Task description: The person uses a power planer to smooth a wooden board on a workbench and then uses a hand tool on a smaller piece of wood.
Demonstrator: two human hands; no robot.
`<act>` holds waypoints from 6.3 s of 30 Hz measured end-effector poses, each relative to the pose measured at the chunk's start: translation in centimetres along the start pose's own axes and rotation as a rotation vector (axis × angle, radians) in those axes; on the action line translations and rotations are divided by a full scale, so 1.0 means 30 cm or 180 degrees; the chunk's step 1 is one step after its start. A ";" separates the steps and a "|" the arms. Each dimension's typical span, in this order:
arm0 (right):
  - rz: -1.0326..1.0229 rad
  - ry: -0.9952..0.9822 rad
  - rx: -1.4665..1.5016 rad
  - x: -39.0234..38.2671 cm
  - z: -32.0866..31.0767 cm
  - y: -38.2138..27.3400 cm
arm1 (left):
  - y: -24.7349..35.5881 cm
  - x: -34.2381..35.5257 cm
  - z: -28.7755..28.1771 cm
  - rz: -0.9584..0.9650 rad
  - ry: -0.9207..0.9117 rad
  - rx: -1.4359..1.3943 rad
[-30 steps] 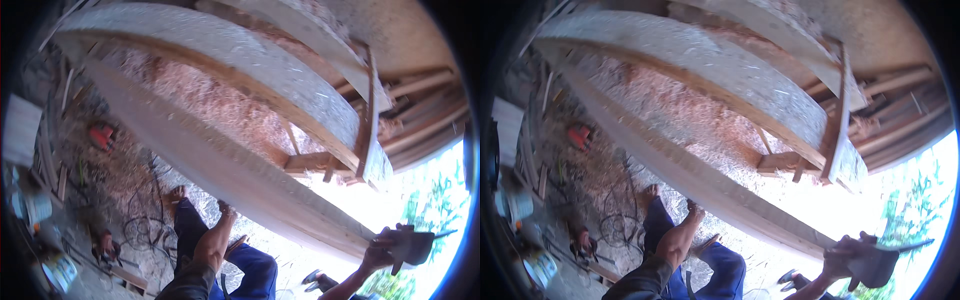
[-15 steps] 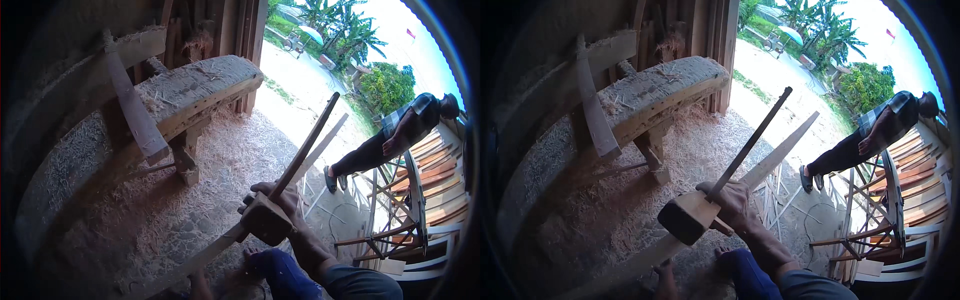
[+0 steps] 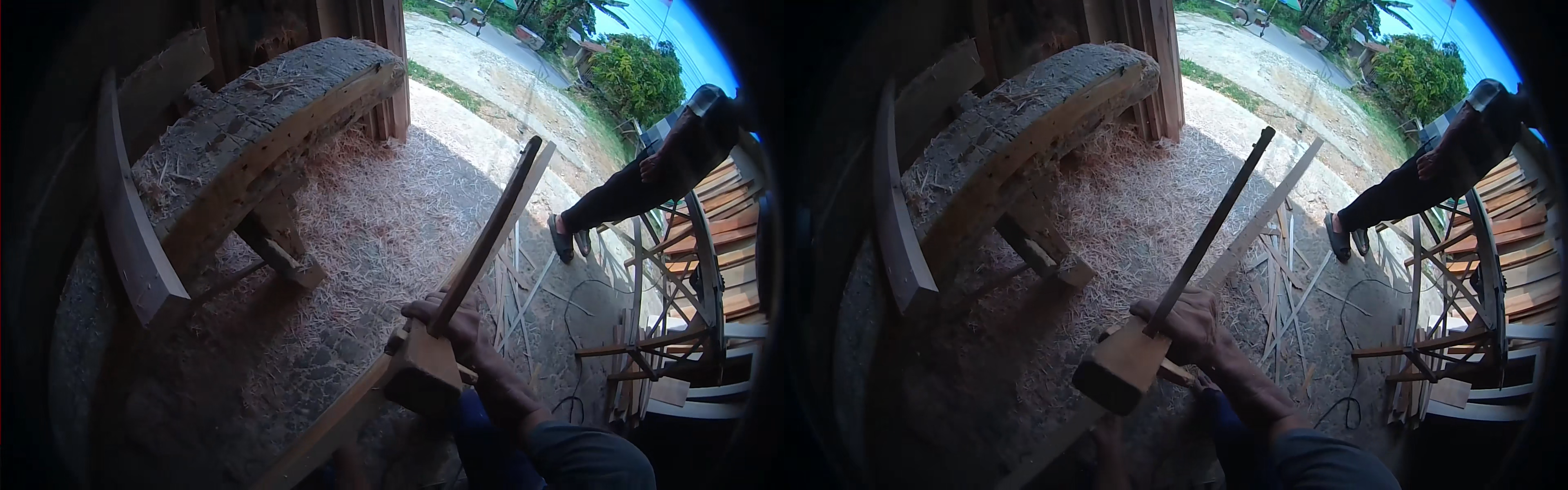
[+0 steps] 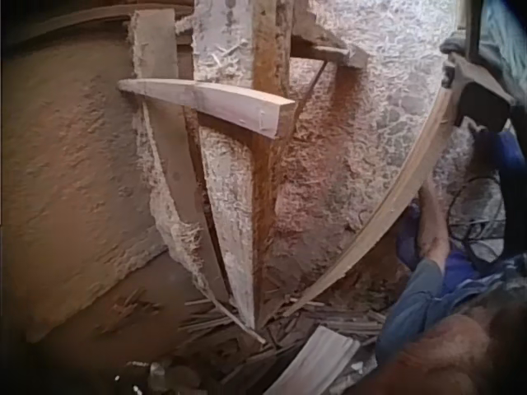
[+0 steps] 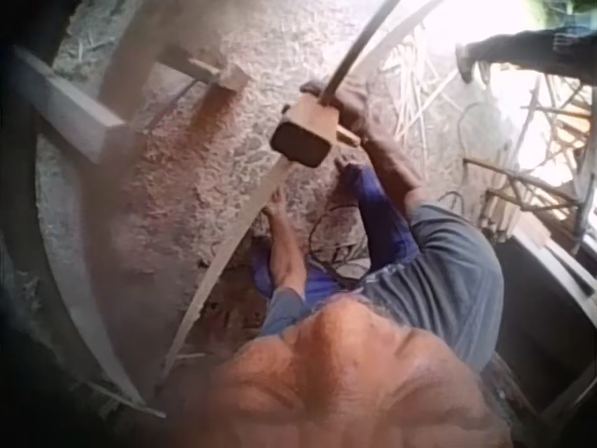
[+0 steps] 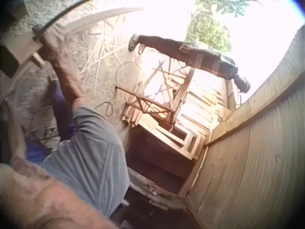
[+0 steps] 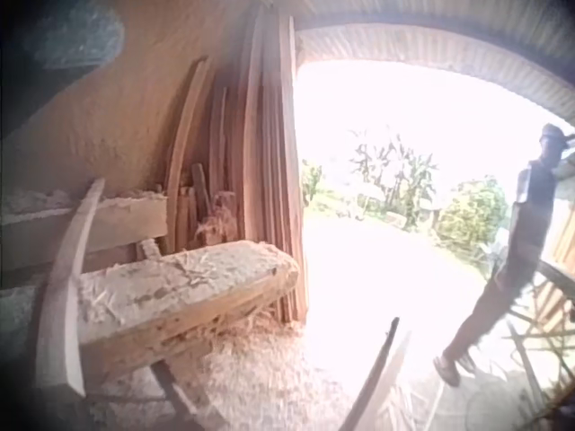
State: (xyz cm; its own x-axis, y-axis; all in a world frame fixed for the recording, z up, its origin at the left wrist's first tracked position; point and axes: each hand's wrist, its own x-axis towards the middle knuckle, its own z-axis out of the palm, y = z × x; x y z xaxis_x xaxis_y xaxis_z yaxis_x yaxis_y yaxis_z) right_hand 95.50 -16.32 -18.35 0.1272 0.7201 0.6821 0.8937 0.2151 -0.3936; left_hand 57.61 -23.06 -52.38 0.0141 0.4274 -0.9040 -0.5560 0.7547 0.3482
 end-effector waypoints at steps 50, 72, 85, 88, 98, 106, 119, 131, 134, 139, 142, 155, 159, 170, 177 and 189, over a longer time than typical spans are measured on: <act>0.5181 0.3776 0.2077 -0.140 -0.485 -0.023 | 0.411 -1.067 0.848 0.2473 -0.1854 0.6984; 0.4776 0.3352 0.1906 -0.114 -0.508 0.259 | -0.120 -1.102 1.509 0.2169 -0.2615 0.6950; 0.5210 0.2736 0.0467 -0.133 -0.506 0.298 | -0.200 -1.088 1.462 0.2353 -0.2838 0.6963; 0.5262 0.2944 0.0655 -0.097 -0.531 0.287 | -0.202 -1.073 1.446 0.2484 -0.2973 0.6769; 0.4918 0.3296 0.0497 -0.102 -0.801 0.721 | -0.218 -1.104 1.445 0.2409 -0.2882 0.7048; 0.4945 0.3003 0.0566 -0.187 -0.640 0.462 | -0.247 -1.135 1.402 0.2319 -0.2724 0.7130; 0.5040 0.3151 0.0598 -0.217 -0.859 0.908 | -0.244 -1.138 1.439 0.2138 -0.2792 0.7249; 0.5238 0.3005 0.0330 -0.242 -0.915 0.972 | -0.262 -1.139 1.441 0.2264 -0.2817 0.7314; 0.4914 0.1945 -0.0921 -0.191 -0.984 0.910 | -0.255 -1.115 1.428 0.2318 -0.2775 0.7225; 0.3337 0.0761 -0.2111 -0.128 -1.121 0.841 | -0.253 -1.129 1.437 0.2340 -0.2768 0.7256; 0.3178 0.0118 -0.2318 -0.129 -1.128 0.844 | -0.245 -1.132 1.434 0.2205 -0.2776 0.7207; 0.2595 0.0012 -0.2542 -0.107 -1.125 0.869 | -0.244 -1.127 1.441 0.2474 -0.2975 0.7050; 0.2703 0.0025 -0.2520 -0.127 -1.109 0.871 | -0.251 -1.130 1.437 0.2261 -0.2841 0.7210; 0.2961 -0.0329 -0.2491 -0.121 -1.116 0.854 | -0.248 -1.131 1.447 0.2254 -0.2818 0.7271; 0.2674 -0.0052 -0.2603 -0.092 -1.130 0.853 | -0.230 -1.106 1.446 0.2331 -0.2888 0.7178; 0.4666 0.1556 -0.0629 -0.158 -1.029 0.841 | -0.223 -1.119 1.461 0.2224 -0.2888 0.7208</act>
State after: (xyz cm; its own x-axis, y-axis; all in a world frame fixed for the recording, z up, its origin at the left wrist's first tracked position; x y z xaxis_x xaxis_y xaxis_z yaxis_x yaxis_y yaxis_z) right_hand 130.73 -34.66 -12.50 0.9951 -0.0700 -0.0692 -0.0969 -0.5735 -0.8134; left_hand 97.27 -20.66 -13.49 0.7863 0.2718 -0.5549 0.5898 -0.5977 0.5430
